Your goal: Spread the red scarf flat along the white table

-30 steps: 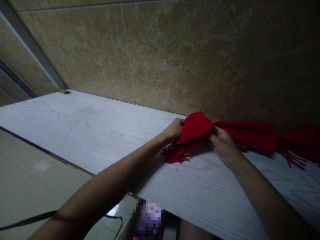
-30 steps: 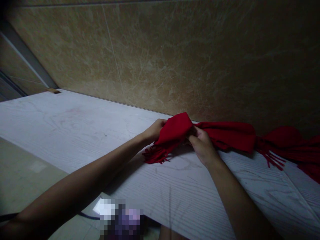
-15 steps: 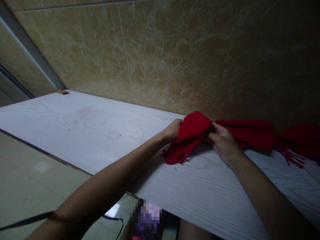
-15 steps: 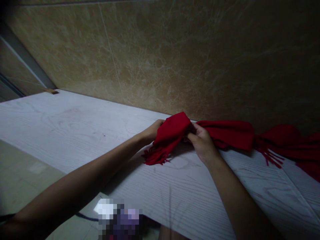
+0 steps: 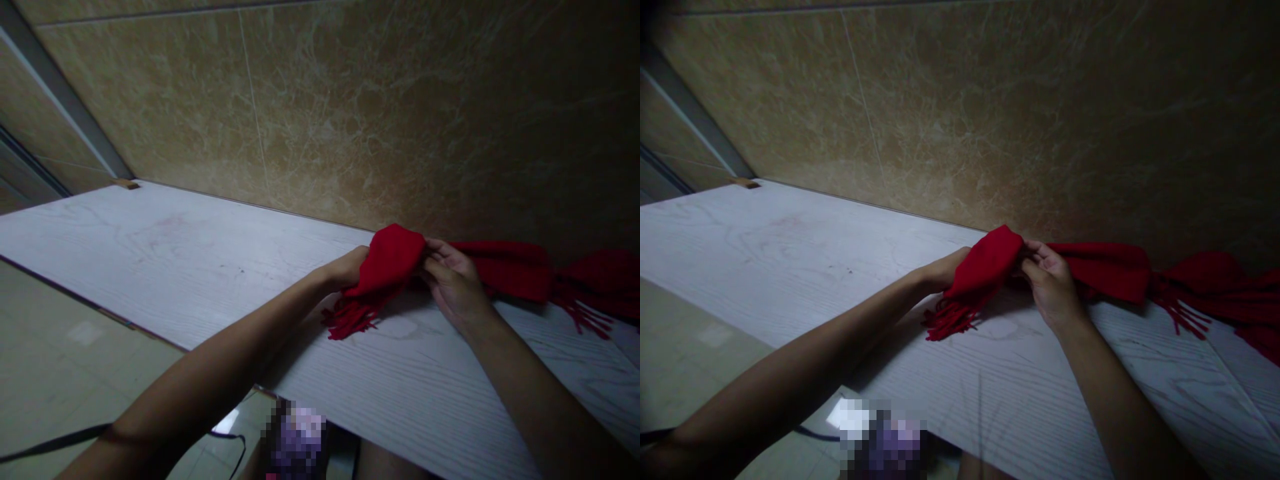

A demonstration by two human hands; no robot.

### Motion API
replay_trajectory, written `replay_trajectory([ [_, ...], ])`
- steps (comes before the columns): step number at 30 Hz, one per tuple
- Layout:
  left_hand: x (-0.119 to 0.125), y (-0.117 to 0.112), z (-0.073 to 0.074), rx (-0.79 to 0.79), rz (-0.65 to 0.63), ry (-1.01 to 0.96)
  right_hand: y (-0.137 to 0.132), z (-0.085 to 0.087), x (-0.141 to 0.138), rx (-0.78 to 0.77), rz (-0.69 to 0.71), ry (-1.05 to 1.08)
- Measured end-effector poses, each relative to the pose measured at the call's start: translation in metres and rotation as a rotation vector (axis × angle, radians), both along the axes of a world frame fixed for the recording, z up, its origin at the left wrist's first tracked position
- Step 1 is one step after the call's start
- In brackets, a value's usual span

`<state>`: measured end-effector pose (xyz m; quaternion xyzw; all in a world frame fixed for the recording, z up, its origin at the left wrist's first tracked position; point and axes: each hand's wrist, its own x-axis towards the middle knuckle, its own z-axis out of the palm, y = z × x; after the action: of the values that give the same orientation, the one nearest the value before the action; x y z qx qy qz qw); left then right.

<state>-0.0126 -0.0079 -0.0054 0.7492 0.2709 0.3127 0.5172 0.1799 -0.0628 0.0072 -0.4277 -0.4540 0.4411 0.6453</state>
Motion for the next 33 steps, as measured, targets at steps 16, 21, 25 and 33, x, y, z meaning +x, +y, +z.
replay_trajectory([
  [16,0.009,-0.005,0.011,0.077,0.144,-0.042,0.000,-0.001,0.002,-0.065,0.009,-0.034],
  [21,0.008,-0.007,0.013,0.025,0.099,-0.096,-0.005,-0.004,-0.004,-0.256,0.189,0.011],
  [25,0.008,-0.005,0.011,0.023,0.133,-0.053,-0.006,-0.006,-0.008,-0.253,0.208,0.031],
  [33,0.005,-0.005,0.008,0.047,0.087,-0.076,-0.002,-0.009,-0.004,-0.175,0.158,0.005],
])
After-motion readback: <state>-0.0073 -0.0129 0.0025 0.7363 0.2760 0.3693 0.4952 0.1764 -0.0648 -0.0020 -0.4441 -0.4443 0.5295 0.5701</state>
